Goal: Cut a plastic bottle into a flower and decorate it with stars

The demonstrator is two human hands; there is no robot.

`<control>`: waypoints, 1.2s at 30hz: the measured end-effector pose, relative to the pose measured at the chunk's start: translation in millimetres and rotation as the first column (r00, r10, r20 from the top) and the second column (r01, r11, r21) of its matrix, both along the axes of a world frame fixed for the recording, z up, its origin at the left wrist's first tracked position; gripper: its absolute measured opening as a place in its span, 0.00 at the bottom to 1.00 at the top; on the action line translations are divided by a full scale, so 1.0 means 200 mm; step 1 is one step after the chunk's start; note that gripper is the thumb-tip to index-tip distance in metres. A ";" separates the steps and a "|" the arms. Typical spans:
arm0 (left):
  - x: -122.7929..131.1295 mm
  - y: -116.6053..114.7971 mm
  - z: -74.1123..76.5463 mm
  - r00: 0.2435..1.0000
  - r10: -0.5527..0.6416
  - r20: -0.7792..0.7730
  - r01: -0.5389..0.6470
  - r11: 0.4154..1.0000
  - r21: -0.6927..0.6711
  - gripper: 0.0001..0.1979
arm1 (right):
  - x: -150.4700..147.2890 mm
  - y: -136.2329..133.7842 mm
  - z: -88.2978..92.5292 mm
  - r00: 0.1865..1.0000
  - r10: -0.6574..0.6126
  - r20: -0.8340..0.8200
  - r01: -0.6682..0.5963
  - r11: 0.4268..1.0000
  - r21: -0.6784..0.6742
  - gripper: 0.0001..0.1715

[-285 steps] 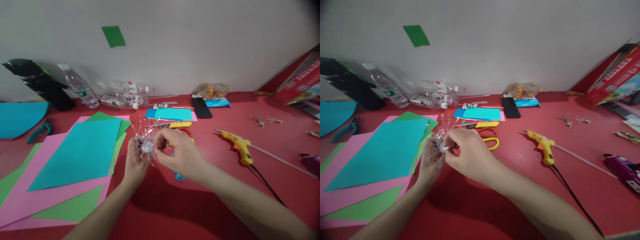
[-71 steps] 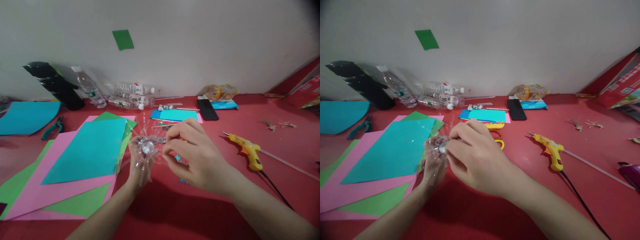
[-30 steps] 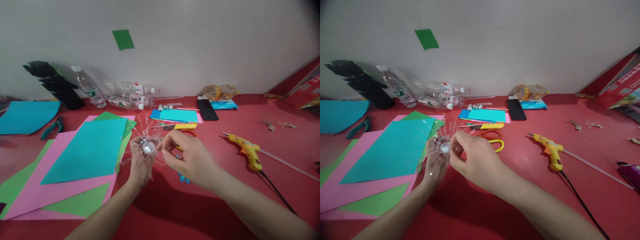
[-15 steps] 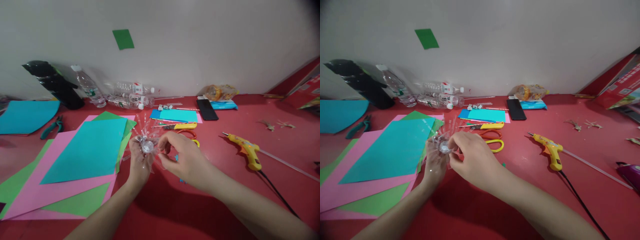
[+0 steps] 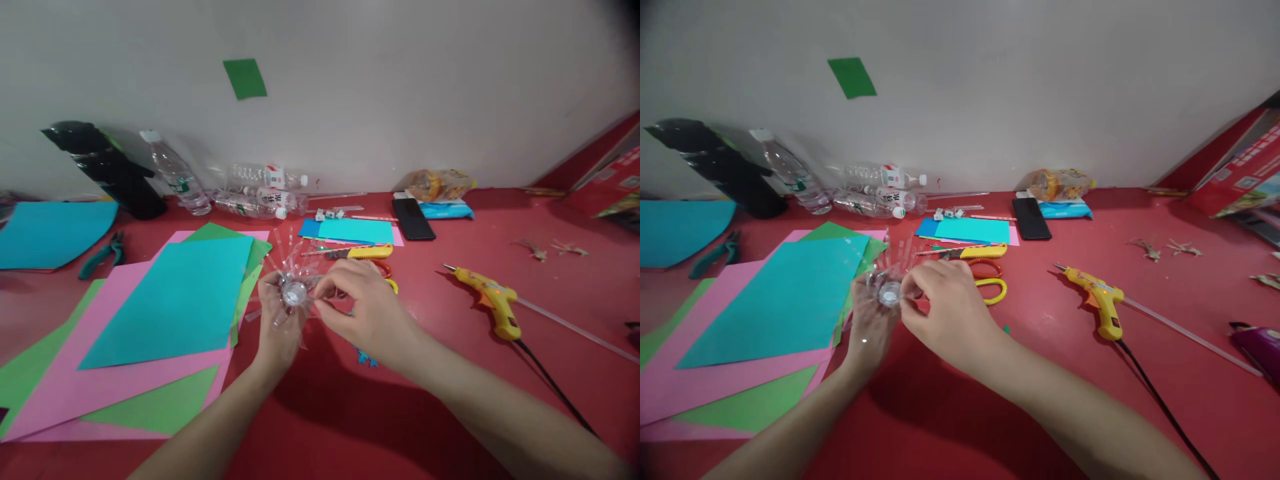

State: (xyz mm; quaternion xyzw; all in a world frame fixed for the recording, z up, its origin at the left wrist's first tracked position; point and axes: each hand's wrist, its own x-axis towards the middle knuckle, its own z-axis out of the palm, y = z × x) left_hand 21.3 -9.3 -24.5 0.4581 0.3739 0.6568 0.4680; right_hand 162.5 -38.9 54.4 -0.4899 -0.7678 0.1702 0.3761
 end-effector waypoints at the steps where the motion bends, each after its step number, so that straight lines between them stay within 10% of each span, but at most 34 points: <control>1: 0.00 0.00 0.00 1.000 -0.017 0.002 0.017 1.000 0.013 0.21 | 0.00 0.00 0.00 1.000 -0.004 -0.026 0.004 1.000 0.001 0.05; 36: -0.01 -0.01 -0.04 0.995 -0.040 -0.093 0.043 0.999 0.026 0.20 | -0.05 0.03 -0.10 0.995 -0.083 -0.055 0.082 0.996 -0.025 0.06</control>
